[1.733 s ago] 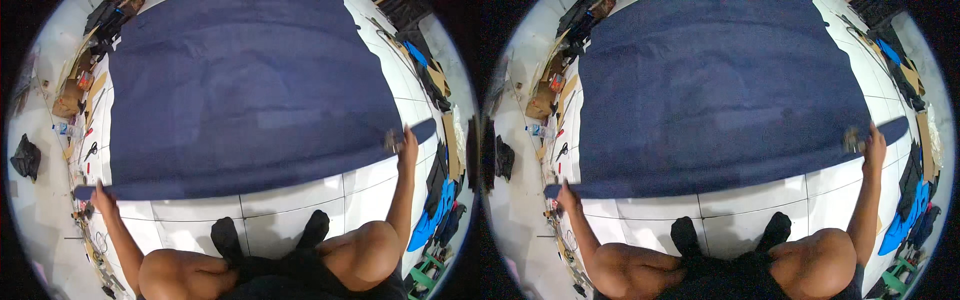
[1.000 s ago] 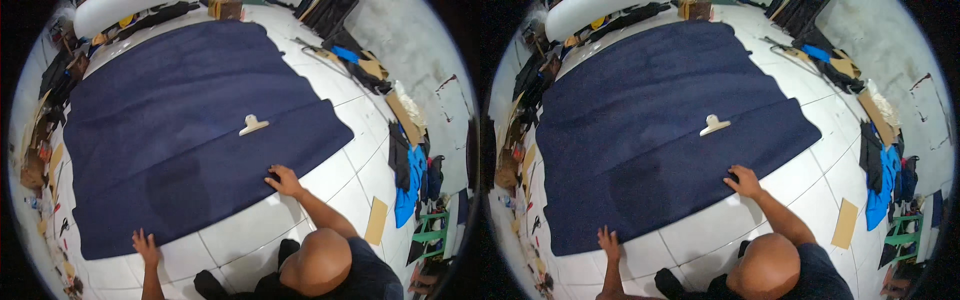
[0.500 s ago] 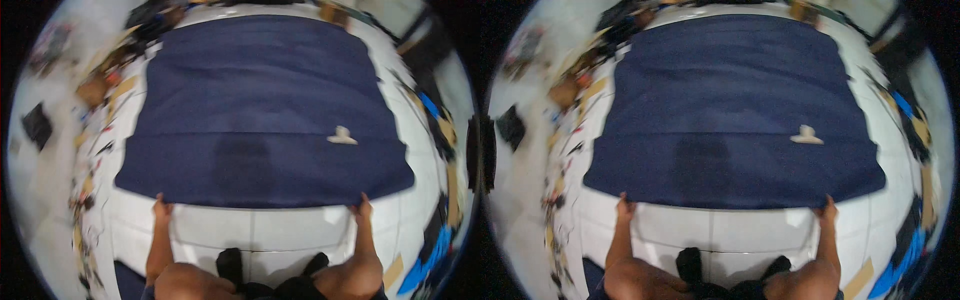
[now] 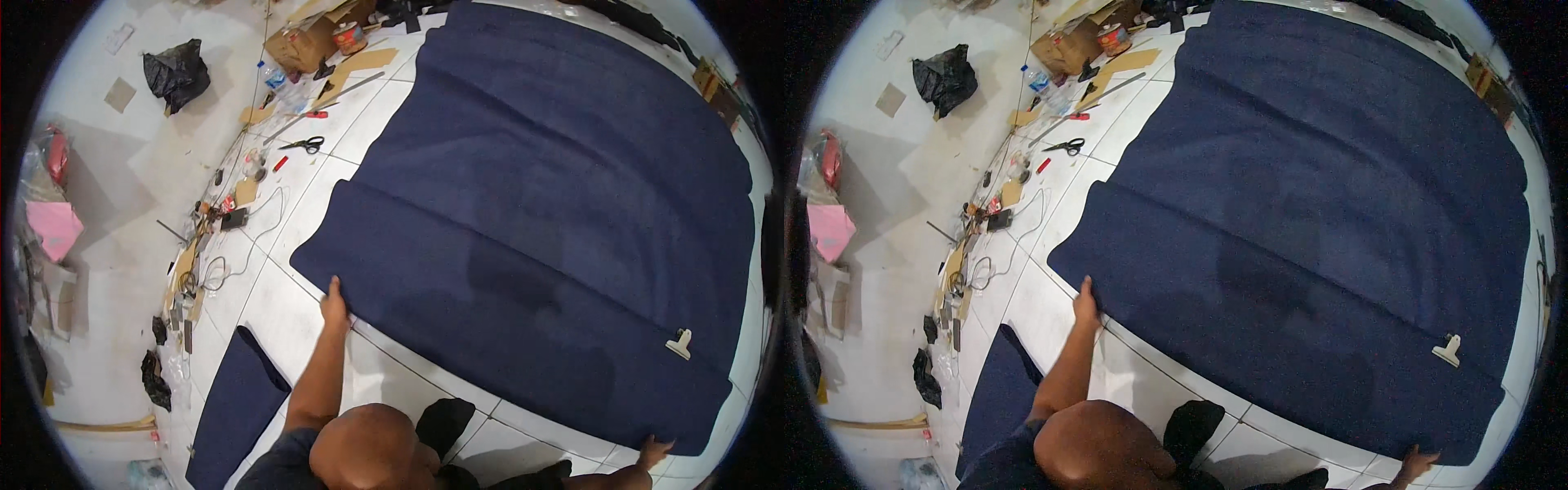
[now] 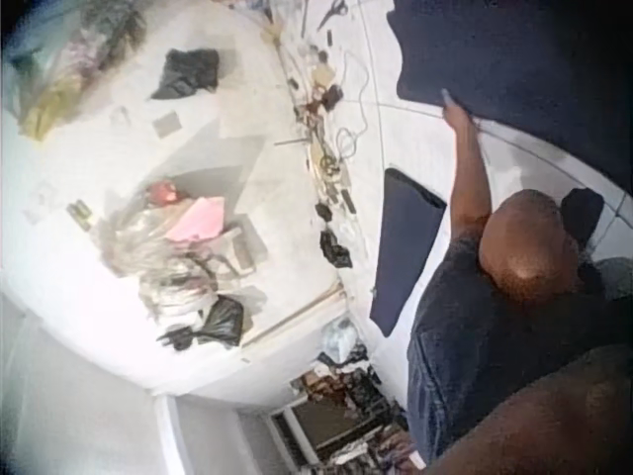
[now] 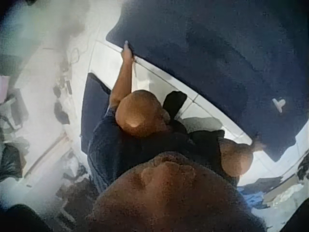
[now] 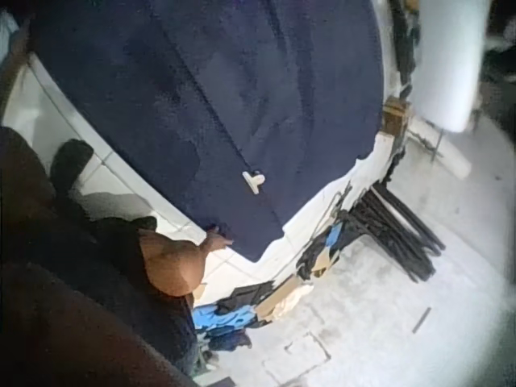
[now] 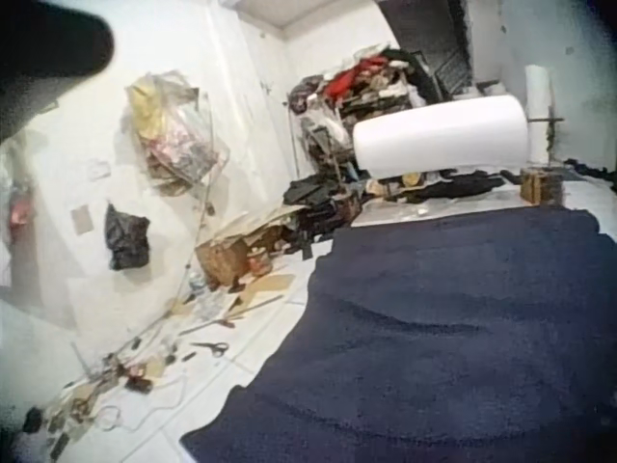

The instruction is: The person aligns and smooths a large piece of blue fabric on a tiled floor, repositioning a metal clip to hold the layers and using a marking tool to draw a line along the edge before folding it.

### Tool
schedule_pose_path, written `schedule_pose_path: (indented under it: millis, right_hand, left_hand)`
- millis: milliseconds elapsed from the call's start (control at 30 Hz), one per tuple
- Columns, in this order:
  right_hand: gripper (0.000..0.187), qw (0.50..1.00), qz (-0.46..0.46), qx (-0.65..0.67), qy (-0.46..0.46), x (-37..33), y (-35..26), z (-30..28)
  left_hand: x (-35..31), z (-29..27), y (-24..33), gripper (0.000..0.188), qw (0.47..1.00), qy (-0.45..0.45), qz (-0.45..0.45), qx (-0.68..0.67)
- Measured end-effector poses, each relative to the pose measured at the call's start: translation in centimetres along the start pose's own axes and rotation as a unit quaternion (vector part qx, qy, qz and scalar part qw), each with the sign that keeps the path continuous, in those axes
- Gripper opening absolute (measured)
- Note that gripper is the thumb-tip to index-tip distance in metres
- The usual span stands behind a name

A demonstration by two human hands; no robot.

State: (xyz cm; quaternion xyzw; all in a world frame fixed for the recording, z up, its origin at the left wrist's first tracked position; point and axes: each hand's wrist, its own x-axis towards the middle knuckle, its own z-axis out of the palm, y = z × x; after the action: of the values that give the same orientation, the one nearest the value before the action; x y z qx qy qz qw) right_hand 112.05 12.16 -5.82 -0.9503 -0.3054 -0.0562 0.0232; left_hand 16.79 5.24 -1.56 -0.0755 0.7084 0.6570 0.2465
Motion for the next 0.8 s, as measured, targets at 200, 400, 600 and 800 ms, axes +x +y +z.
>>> schedule_pose_path:
  millis: [200, 400, 600, 800]
  right_hand:
    - [0.069, 0.885, -0.455, -0.023, -0.100, -3.6, -19.1, -9.9]
    - [0.060, 0.812, -0.559, -0.064, -0.155, -3.8, -30.2, -9.6]
    - [0.033, 0.767, -0.627, -0.011, -0.139, -0.2, -31.4, -5.9]
    - [0.024, 0.783, -0.560, 0.058, -0.266, 0.2, -31.4, -7.6]
  left_hand:
    - [11.4, -3.8, 3.9, 0.064, 0.996, 0.036, 0.066, 0.051]
    - [12.7, -4.6, 6.4, 0.047, 0.984, 0.037, 0.089, 0.150]
    - [10.3, -3.9, 9.2, 0.041, 0.963, -0.015, 0.051, 0.265]
    - [10.5, -4.7, 8.8, 0.042, 0.955, -0.018, 0.032, 0.293]
